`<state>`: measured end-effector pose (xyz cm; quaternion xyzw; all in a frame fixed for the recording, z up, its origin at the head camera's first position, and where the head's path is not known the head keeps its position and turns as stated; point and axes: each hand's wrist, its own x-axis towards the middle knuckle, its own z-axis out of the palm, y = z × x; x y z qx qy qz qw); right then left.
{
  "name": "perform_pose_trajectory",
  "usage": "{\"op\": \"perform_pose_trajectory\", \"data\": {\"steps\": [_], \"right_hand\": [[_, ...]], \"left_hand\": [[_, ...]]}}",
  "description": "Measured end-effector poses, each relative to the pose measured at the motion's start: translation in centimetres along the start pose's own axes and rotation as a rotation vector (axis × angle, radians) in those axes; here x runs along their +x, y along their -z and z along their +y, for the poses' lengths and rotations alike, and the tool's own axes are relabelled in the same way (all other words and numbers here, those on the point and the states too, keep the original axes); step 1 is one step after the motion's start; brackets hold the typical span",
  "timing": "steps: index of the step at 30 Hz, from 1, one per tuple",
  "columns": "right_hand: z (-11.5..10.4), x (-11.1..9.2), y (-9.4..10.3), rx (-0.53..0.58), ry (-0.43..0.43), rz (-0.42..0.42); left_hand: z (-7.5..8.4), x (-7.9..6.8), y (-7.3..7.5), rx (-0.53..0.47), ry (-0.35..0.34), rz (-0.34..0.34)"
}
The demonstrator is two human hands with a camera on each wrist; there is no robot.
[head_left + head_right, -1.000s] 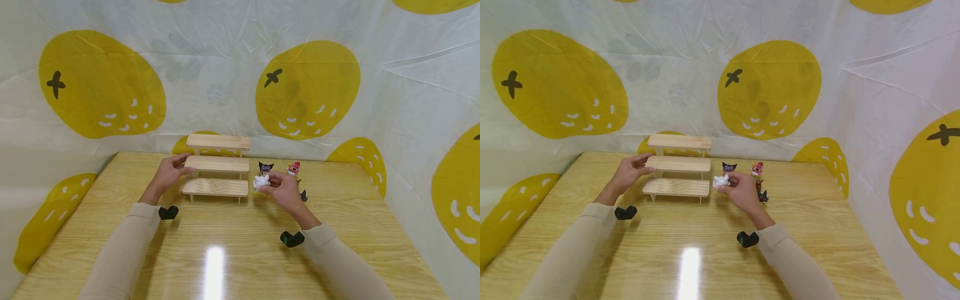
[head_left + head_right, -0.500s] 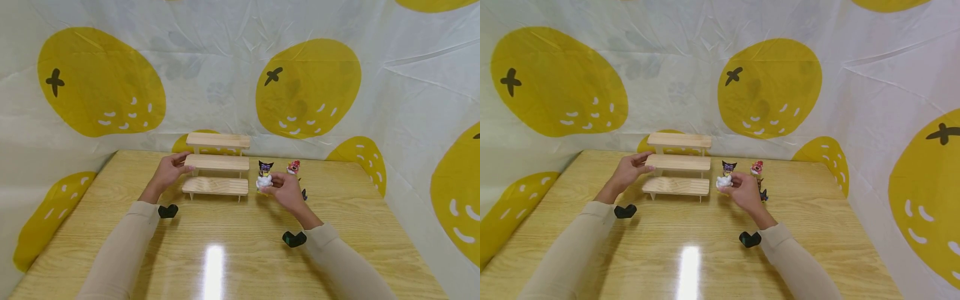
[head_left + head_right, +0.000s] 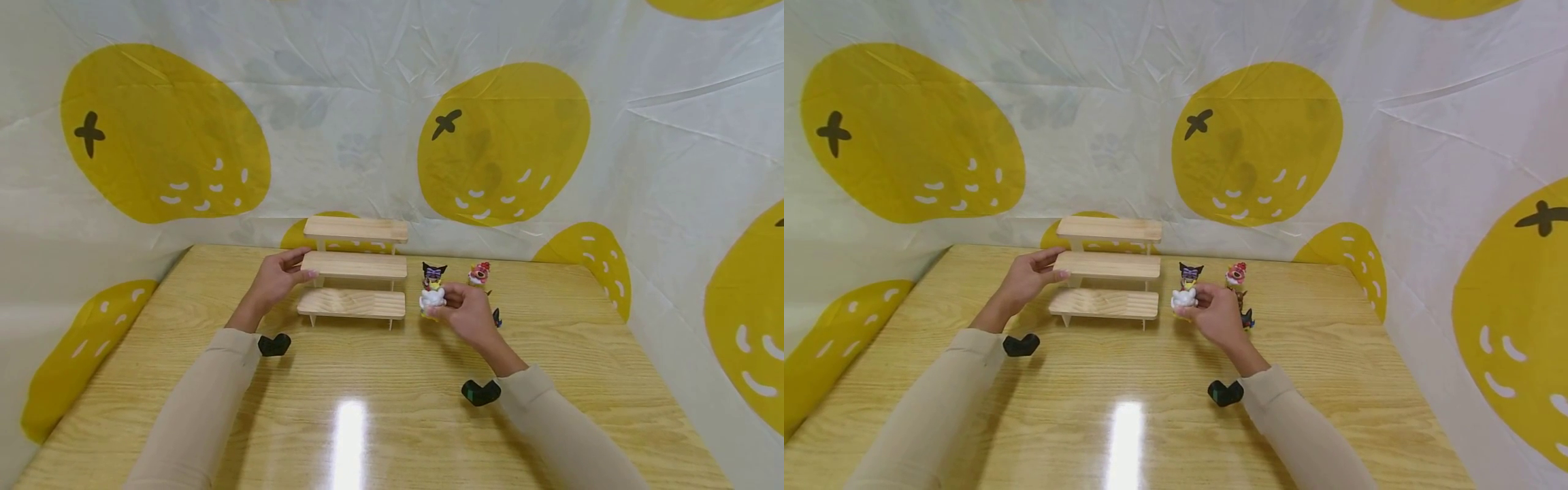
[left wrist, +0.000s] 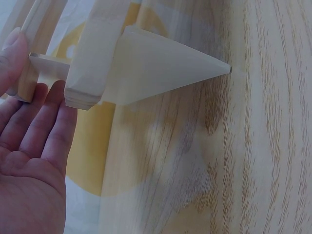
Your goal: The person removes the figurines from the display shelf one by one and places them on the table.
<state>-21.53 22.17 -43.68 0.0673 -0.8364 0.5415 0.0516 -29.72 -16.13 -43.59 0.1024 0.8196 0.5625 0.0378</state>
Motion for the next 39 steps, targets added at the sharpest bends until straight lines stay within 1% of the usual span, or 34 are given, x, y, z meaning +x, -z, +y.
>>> {"op": "perform_pose_trajectory", "data": {"steps": [11, 20, 34, 39], "right_hand": [[0.3, -0.1, 0.1, -0.030, -0.016, 0.029], [0.4, -0.5, 0.2, -0.043, -0.023, 0.024], [1.0, -0.6, 0.3, -0.037, 0.005, 0.015], [1.1, -0.6, 0.3, -0.038, -0.003, 0.010]], "left_hand": [[0.1, -0.1, 0.1, 0.006, 0.000, 0.001], [0.0, 0.0, 0.0, -0.001, -0.002, -0.003], [-0.1, 0.1, 0.0, -0.002, -0.002, -0.001], [-0.1, 0.0, 0.1, -0.004, -0.006, -0.002]]}}
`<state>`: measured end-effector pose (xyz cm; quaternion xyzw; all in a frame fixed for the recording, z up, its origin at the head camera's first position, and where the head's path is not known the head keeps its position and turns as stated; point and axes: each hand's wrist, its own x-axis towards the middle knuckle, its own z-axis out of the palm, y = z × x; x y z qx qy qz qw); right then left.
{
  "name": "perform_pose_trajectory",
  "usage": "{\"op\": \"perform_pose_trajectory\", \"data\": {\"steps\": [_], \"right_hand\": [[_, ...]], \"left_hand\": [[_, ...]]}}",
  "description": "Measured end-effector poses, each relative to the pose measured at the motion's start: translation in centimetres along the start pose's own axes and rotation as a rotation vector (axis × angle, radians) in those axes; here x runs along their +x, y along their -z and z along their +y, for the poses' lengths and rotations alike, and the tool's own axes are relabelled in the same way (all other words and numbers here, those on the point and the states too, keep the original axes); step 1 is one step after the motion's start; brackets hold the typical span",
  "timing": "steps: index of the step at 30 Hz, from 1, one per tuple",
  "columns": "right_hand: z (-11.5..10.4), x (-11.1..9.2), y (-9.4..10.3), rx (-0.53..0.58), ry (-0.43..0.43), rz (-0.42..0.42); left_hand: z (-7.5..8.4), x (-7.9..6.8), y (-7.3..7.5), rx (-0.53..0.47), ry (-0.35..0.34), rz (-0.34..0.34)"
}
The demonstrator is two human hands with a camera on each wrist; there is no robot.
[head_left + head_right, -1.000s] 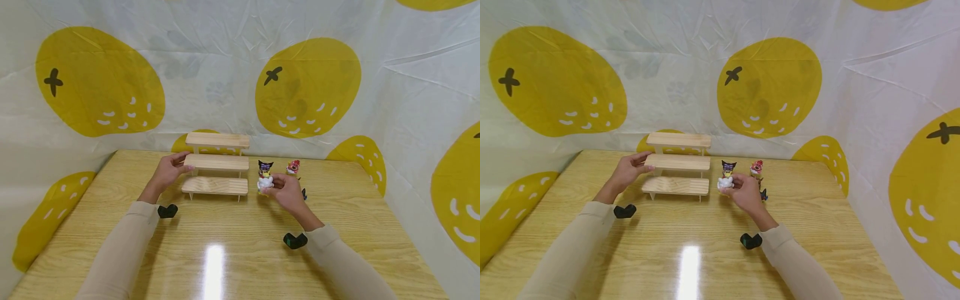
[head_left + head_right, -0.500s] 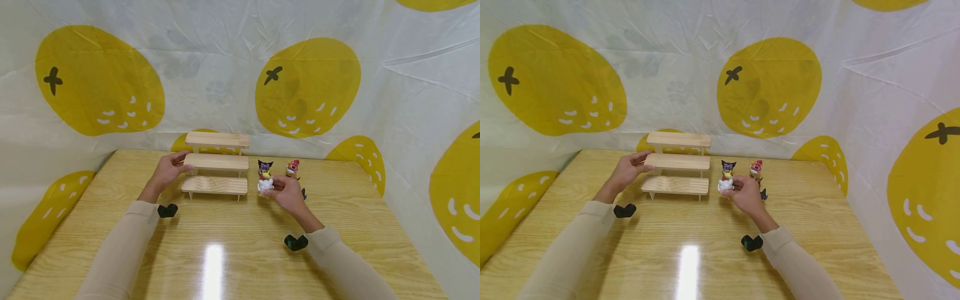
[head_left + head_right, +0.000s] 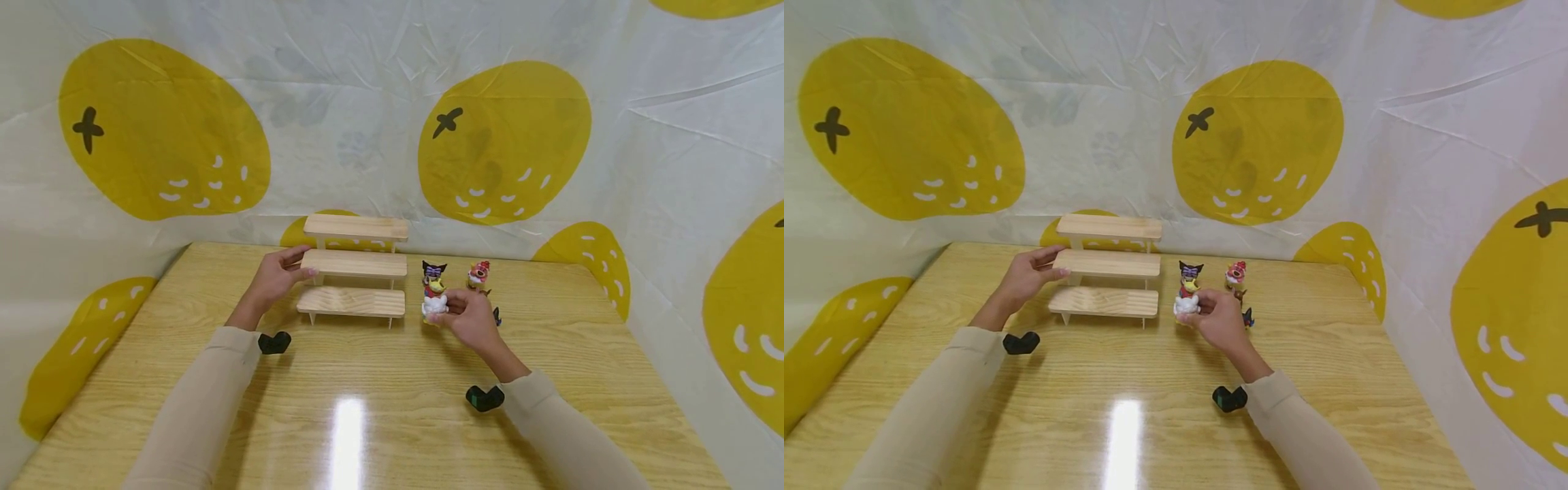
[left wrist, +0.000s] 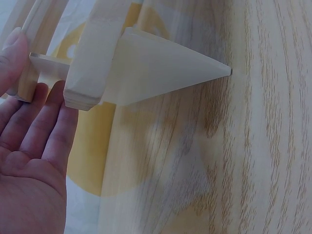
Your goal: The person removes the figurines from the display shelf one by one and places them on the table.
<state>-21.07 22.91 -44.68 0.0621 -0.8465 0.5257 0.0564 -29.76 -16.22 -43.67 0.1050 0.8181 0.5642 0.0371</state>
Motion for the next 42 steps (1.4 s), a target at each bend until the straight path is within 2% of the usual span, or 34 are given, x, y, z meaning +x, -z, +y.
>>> {"op": "perform_pose_trajectory", "data": {"steps": [42], "right_hand": [[1.3, -0.5, -1.0, -0.029, -0.102, 0.012]], "left_hand": [[0.1, 0.0, 0.1, 0.007, 0.020, -0.013]]}}
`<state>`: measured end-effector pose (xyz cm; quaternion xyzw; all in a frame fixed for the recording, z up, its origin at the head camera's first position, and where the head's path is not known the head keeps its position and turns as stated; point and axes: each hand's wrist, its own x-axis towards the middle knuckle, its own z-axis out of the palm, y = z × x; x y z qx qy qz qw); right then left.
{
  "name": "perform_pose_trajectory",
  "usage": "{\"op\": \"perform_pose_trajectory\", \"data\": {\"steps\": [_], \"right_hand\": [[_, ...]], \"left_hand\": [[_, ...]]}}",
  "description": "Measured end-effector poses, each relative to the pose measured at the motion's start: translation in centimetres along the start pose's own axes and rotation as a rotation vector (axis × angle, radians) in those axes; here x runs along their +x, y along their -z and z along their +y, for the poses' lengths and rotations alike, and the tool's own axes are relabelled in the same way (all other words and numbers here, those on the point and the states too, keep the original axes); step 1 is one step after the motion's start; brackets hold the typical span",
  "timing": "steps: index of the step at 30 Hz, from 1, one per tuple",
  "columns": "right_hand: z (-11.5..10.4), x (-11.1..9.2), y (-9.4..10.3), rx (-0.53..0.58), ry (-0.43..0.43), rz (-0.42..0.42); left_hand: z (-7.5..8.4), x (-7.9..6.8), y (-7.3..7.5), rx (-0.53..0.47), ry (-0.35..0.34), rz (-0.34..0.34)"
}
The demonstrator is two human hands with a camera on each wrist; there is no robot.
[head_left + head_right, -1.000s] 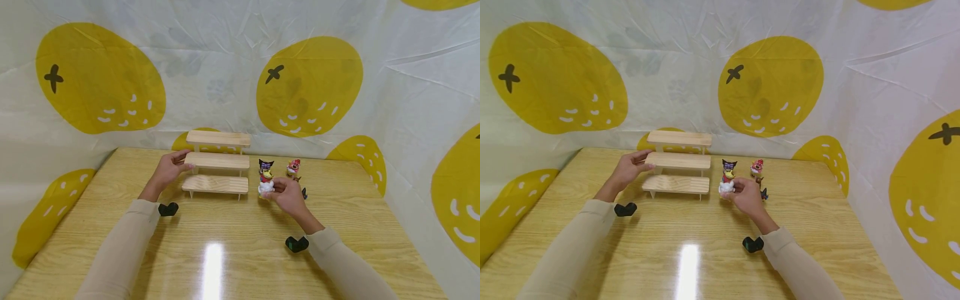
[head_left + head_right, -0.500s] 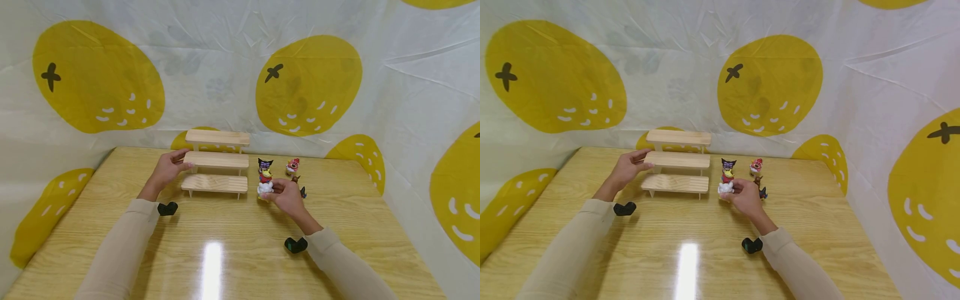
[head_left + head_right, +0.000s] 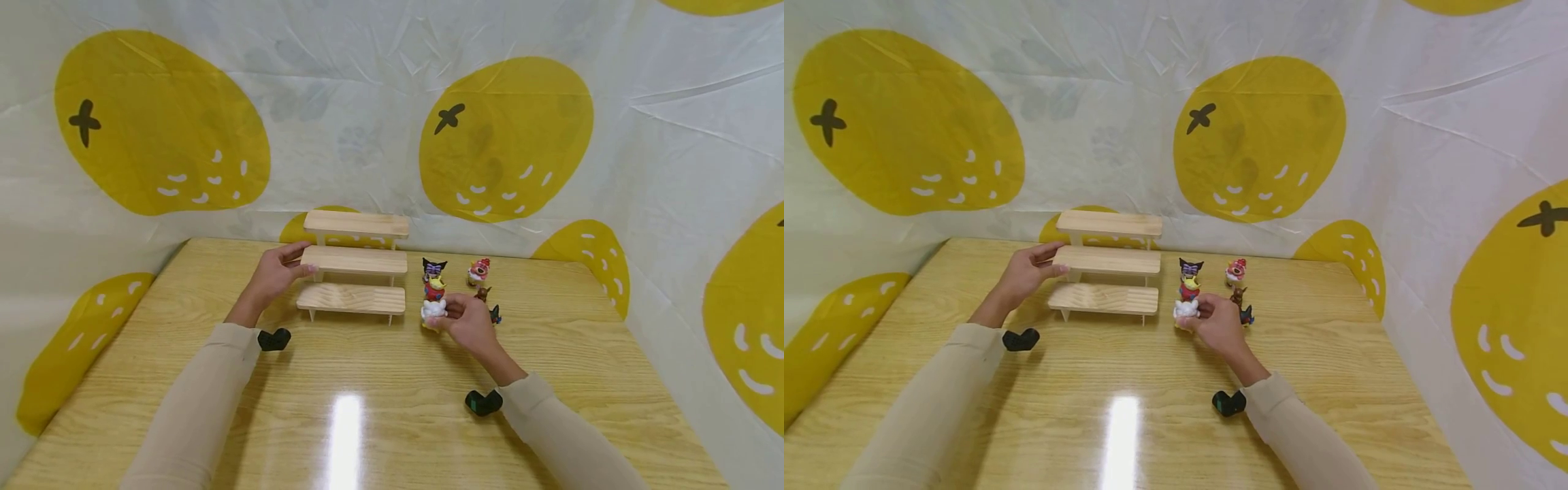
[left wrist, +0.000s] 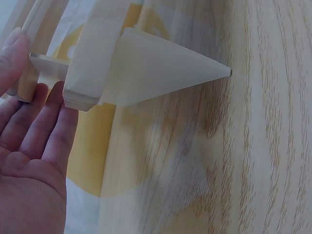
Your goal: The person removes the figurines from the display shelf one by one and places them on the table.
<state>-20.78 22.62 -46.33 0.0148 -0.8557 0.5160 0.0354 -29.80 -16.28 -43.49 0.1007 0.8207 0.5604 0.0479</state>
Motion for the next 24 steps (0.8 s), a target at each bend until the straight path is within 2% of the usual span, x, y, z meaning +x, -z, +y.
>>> {"op": "perform_pose_trajectory", "data": {"steps": [24], "right_hand": [[0.63, -0.20, -0.42, -0.001, 0.008, 0.016]], "left_hand": [[-0.14, 0.09, -0.10, -0.014, 0.002, 0.005]]}}
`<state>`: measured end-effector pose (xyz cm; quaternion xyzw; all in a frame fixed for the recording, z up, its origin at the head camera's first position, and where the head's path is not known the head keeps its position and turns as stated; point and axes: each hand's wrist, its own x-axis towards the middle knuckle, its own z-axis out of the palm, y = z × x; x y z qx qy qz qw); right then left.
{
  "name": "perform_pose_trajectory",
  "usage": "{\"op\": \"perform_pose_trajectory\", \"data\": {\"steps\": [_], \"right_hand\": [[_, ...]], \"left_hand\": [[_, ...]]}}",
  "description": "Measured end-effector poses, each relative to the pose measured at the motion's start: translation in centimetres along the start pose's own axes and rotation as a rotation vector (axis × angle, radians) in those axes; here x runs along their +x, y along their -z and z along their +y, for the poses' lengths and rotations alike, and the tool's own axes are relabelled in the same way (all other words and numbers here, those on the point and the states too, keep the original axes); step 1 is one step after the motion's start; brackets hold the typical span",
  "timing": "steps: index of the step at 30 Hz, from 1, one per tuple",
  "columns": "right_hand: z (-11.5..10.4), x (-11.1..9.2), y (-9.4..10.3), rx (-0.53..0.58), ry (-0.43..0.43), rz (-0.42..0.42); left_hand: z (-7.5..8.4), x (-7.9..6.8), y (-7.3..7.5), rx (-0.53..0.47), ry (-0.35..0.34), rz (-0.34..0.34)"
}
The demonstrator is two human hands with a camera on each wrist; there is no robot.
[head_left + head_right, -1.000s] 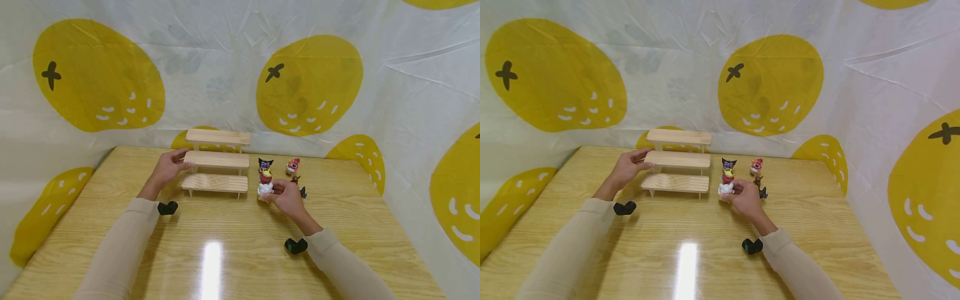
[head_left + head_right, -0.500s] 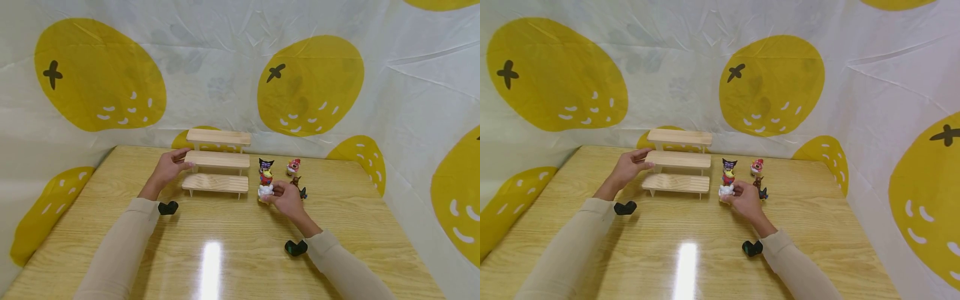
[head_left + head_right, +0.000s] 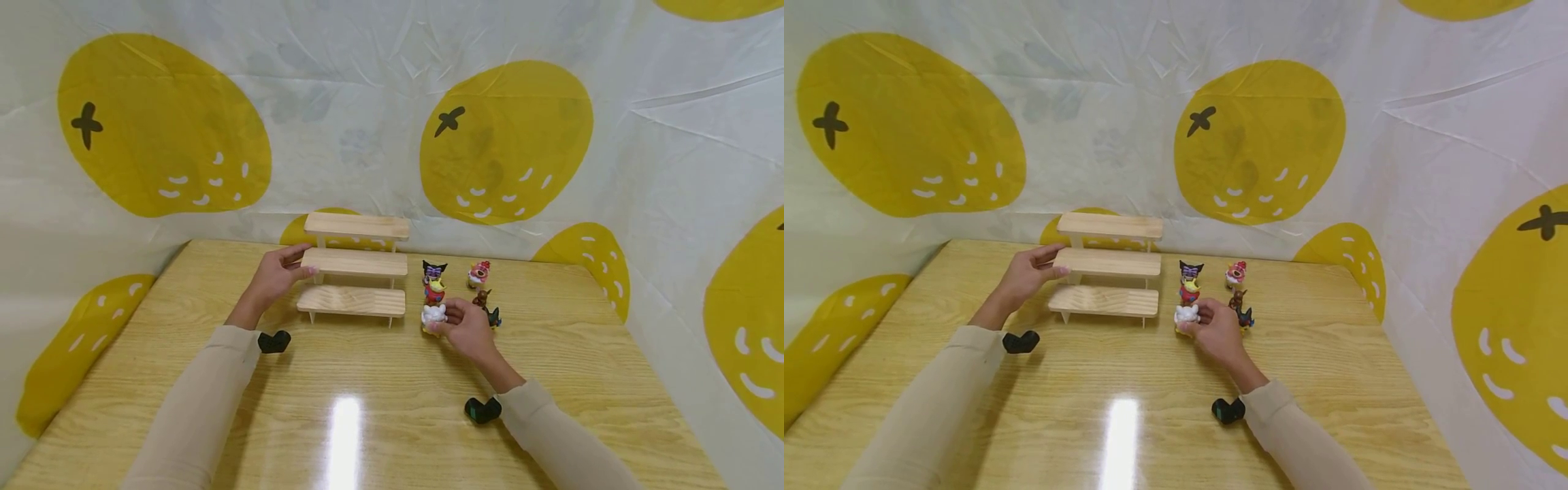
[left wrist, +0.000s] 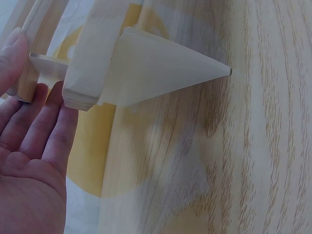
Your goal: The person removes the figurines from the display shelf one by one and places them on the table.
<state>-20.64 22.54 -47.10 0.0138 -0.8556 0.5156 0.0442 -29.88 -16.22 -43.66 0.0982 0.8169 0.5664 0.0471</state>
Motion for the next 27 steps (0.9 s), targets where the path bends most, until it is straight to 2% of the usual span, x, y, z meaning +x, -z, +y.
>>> {"op": "perform_pose_trajectory", "data": {"steps": [10, 18, 27], "right_hand": [[0.0, -0.5, 0.1, 0.014, 0.007, -0.014], [-0.1, -0.8, 0.0, 0.025, 0.002, 0.002], [-0.9, -1.8, 0.6, 0.068, 0.008, 0.044]], "left_hand": [[-0.2, 0.1, -0.1, -0.012, -0.012, -0.004], [-0.1, 0.2, -0.1, -0.006, -0.026, 0.000], [-0.3, -0.4, 0.2, 0.013, -0.015, -0.007]]}}
